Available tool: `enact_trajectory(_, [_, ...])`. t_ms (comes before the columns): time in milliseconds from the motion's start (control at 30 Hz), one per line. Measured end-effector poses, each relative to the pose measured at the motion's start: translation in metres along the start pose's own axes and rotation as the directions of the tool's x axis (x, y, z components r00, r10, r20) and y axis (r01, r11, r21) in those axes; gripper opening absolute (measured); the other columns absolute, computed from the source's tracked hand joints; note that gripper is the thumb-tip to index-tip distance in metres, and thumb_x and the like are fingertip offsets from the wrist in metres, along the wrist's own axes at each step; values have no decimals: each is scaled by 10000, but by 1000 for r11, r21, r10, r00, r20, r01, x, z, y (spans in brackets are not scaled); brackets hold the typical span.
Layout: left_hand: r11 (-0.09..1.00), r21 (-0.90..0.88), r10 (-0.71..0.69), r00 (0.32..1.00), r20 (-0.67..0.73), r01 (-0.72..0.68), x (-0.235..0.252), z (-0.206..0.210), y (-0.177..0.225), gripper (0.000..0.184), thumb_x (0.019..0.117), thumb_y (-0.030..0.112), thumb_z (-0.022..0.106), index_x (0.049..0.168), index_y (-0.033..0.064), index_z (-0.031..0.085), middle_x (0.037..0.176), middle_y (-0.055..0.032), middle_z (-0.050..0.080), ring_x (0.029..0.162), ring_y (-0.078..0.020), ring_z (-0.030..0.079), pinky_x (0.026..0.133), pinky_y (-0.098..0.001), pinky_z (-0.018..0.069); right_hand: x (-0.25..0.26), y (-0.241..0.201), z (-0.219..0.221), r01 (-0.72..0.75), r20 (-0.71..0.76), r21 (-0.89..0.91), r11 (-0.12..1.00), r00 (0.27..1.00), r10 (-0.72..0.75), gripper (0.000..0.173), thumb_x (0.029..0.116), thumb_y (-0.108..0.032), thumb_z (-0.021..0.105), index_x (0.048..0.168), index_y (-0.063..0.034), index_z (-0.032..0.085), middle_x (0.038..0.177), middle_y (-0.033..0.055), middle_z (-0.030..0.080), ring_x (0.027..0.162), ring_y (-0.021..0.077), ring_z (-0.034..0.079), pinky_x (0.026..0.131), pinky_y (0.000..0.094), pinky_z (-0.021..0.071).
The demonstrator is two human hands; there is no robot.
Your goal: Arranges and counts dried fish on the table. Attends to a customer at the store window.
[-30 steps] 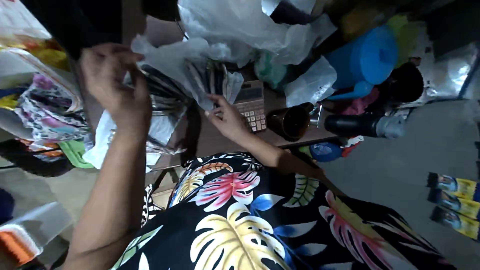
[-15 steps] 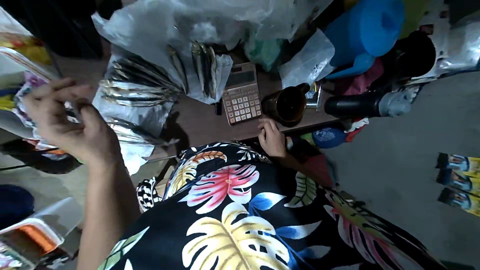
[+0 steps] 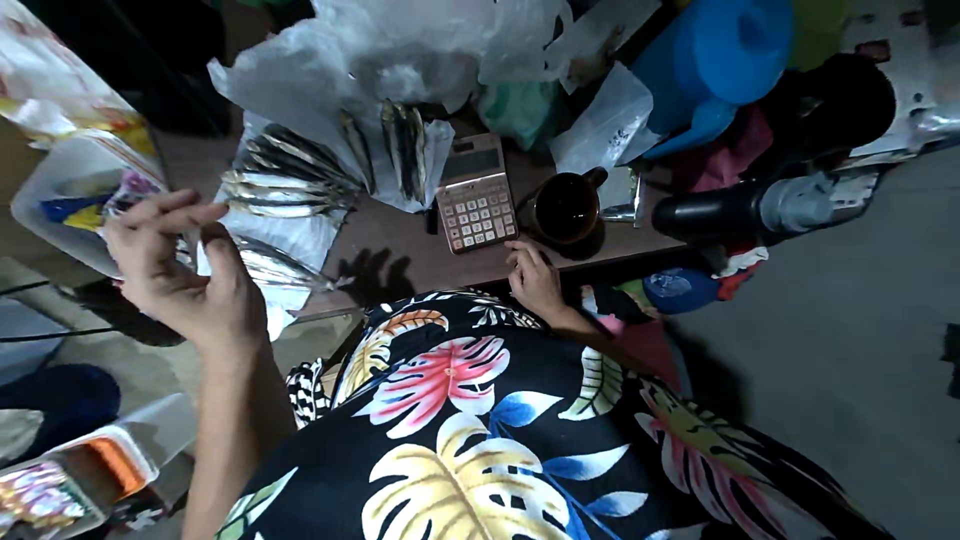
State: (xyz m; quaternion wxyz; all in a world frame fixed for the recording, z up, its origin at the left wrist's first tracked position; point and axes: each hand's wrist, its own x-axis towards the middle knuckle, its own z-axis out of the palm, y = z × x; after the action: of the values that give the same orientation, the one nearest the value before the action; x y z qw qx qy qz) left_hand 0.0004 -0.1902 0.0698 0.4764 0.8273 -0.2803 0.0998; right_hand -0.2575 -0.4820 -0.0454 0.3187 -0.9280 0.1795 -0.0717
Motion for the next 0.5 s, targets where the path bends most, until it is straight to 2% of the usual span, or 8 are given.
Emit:
enact_trajectory(100, [1000, -5, -17, 1000, 0, 17, -8, 0, 8, 213, 1006, 90, 559, 1134, -34, 676, 1296, -159, 602, 1251, -190, 547, 1052, -341, 450, 7, 3, -5, -39, 73, 32, 999, 997, 36, 185, 903, 2, 587, 1061, 31, 680, 1282, 192, 658, 821, 307, 722, 641, 482, 595])
enact_trajectory(167, [1000, -9, -19, 1000, -3, 19, -12, 2, 15, 204, 995, 81, 558, 1122, -19, 683, 1291, -128, 602, 1258, -162, 539, 1064, -322, 442, 6, 7, -6, -35, 111, 32, 999, 993, 32, 195, 901, -28, 615, 1084, 11, 670, 1239, 192, 642, 836, 302, 706, 641, 481, 594])
enact_trajectory(333, [999, 35, -39, 998, -39, 40, -19, 9, 25, 200, 1003, 88, 566, 1111, -23, 693, 1266, -148, 615, 1242, -165, 549, 1054, -312, 447, 10, 10, -6, 8, 96, 96, 995, 995, -17, 230, 857, -51, 652, 1042, 84, 646, 1107, 264, 641, 770, 350, 694, 600, 494, 579])
enact_trajectory(433, [997, 29, -62, 994, -87, 65, -25, 5, 27, 189, 1000, 88, 568, 1097, -5, 701, 1266, -121, 621, 1237, -146, 548, 1048, -298, 445, 7, 15, -5, 46, 60, 63, 997, 997, -50, 221, 853, -49, 662, 1030, 81, 639, 1118, 269, 634, 800, 359, 695, 617, 483, 588])
enact_trajectory(500, [997, 25, -76, 991, -110, 80, -30, -1, 24, 193, 985, 74, 569, 1097, -8, 704, 1272, -121, 620, 1233, -147, 556, 1043, -296, 457, 7, 14, -7, 4, 66, 50, 999, 998, -7, 243, 842, -47, 667, 1038, 94, 642, 1153, 297, 622, 827, 389, 697, 633, 498, 587])
